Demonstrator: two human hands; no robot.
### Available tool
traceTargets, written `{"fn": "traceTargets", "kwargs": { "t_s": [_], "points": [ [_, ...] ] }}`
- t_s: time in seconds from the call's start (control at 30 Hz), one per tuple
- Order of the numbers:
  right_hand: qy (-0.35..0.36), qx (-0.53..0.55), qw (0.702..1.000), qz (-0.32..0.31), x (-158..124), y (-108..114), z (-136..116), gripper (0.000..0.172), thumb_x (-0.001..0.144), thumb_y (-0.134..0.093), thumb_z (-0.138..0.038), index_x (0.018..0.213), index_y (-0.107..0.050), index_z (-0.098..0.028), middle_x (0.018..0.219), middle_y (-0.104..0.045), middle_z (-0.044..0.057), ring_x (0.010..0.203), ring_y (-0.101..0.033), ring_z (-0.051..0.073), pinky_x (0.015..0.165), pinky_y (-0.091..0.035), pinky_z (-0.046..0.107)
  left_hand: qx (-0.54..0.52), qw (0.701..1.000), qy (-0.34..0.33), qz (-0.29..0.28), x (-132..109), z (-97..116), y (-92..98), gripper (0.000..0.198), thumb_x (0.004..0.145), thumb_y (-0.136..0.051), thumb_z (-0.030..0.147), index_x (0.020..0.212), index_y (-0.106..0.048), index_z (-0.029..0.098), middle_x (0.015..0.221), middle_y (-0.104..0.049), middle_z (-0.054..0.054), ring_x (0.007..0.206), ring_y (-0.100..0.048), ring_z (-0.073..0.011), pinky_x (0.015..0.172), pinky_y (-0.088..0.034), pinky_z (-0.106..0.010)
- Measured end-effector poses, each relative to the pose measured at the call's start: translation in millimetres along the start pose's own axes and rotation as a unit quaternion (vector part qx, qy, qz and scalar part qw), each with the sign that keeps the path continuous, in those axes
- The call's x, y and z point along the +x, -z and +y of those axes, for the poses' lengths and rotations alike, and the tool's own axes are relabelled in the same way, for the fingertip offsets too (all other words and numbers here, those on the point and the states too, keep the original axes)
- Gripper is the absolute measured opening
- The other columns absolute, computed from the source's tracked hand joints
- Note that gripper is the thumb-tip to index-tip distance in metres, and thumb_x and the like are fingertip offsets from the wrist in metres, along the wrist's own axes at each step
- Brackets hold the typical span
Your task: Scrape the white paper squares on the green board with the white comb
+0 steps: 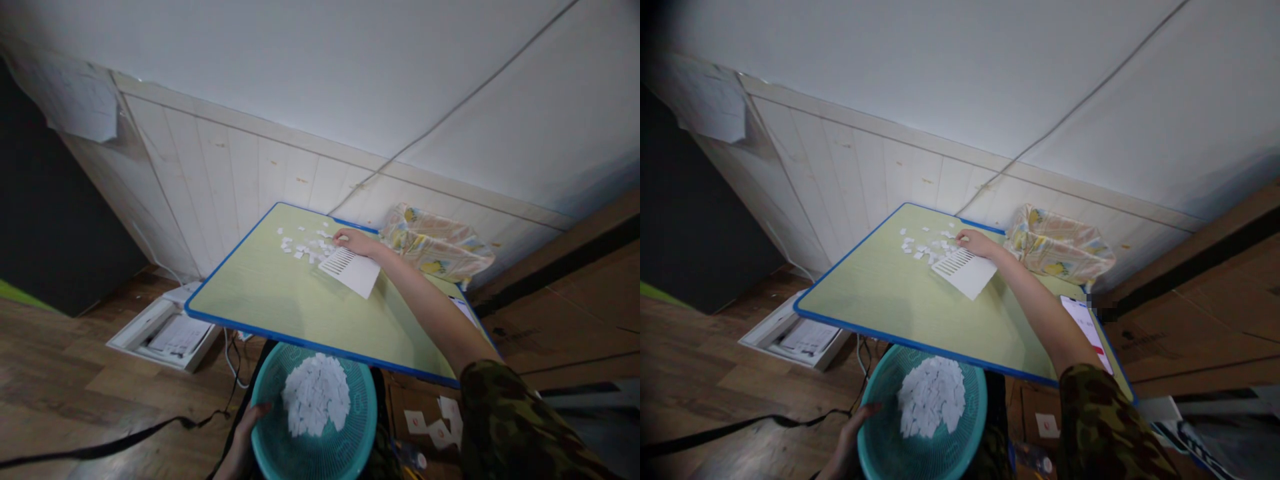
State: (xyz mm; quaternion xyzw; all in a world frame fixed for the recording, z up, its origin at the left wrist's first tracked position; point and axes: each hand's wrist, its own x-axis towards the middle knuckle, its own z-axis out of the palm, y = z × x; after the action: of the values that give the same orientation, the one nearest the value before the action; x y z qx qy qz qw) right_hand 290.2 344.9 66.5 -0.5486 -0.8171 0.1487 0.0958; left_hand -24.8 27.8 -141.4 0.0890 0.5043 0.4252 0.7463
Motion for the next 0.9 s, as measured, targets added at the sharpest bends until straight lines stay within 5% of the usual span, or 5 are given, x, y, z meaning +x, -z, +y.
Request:
{"fn": "traceTargets", "kwargs": {
  "t_s": [0.17, 0.4, 0.7, 0.9],
  "points": [
    [0.001, -0.028, 0.999, -0.023, 10, -7, -4, 0.023, 0.084, -0.064, -0.031, 0.101, -0.066, -0.016, 0.108, -0.069, 0.009, 0.1, -0.061, 0.02, 0.087, -0.043, 0.028, -0.003, 1.0, -0.014, -0.009, 2, -3, 2.5, 0.03, 0.061, -0.074, 0.031, 0.086, -0.074, 0.014, 0.075, -0.078, -0.008, 0.08, -0.07, -0.035, 0.073, -0.053, -0.044],
    [0.03, -0.042, 0.996, -0.068, 10, 4, -7, 0.025, 0.09, -0.055, -0.036, 0.092, -0.07, -0.016, 0.099, -0.072, 0.007, 0.092, -0.063, 0.019, 0.081, -0.044, 0.025, -0.019, 1.0, -0.011, 0.009, 3, -3, 4.2, 0.032, 0.058, -0.077, 0.029, 0.086, -0.073, 0.015, 0.078, -0.077, -0.006, 0.081, -0.07, -0.0324, 0.076, -0.053, -0.042],
    [-0.031, -0.056, 0.998, -0.002, 53, 6, -1, 0.037, 0.084, -0.063, -0.029, 0.118, -0.061, -0.015, 0.123, -0.065, 0.014, 0.106, -0.061, 0.023, 0.091, -0.044, 0.032, 0.006, 1.0, 0.004, -0.008, -1, 0, 3.4, 0.036, 0.062, -0.073, 0.035, 0.091, -0.074, 0.014, 0.077, -0.077, -0.009, 0.084, -0.07, -0.0367, 0.08, -0.052, -0.049],
    [-0.012, -0.038, 0.998, -0.053, 67, 3, -9, 0.016, 0.081, -0.066, -0.025, 0.094, -0.072, -0.018, 0.103, -0.073, 0.005, 0.096, -0.064, 0.017, 0.085, -0.045, 0.024, -0.023, 0.999, 0.032, -0.003, 0, -2, 5.6, 0.032, 0.061, -0.074, 0.035, 0.087, -0.073, 0.015, 0.075, -0.077, -0.009, 0.086, -0.071, -0.038, 0.08, -0.053, -0.049]
  ]
}}
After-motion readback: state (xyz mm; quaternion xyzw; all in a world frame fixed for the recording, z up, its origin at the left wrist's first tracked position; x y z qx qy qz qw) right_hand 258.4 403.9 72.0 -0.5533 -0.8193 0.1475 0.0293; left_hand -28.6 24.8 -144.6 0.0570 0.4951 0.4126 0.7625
